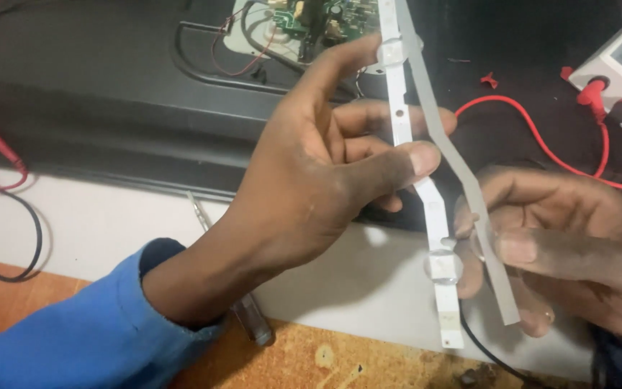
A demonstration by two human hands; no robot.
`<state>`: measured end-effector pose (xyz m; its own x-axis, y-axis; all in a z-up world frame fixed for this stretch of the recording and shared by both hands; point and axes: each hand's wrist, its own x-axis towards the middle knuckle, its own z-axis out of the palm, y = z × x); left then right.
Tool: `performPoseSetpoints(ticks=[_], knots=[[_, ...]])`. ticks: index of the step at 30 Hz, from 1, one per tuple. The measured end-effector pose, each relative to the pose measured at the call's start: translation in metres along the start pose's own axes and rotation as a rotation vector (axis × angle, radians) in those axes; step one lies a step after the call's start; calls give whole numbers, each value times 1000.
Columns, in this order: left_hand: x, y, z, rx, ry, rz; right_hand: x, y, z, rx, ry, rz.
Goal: Inspecting and testing LED backlight strips from a disassembled television using a multimeter and an LED tester.
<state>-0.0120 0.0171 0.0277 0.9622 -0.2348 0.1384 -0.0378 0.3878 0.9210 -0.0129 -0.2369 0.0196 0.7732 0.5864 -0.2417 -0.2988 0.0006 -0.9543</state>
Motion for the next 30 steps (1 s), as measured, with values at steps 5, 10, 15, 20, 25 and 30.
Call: performPoseSetpoints(ticks=[5,10,15,20,25,30], knots=[[-1,9,-2,71,10,0,-3,6,-2,102,-42,-77],[-4,9,-2,46,34,28,-8,14,-17,119,-46,-48],[-5,11,-3,73,89,15,-12,18,-16,334,-137,-93],[-7,14,-1,27,147,23,-4,18,-32,502,-174,-19],[-8,15,-3,11,107,25,-2,16,-42,481,-275,-18],[-7,17,-4,66,90,30,-19,17,-17,239,-57,-137]])
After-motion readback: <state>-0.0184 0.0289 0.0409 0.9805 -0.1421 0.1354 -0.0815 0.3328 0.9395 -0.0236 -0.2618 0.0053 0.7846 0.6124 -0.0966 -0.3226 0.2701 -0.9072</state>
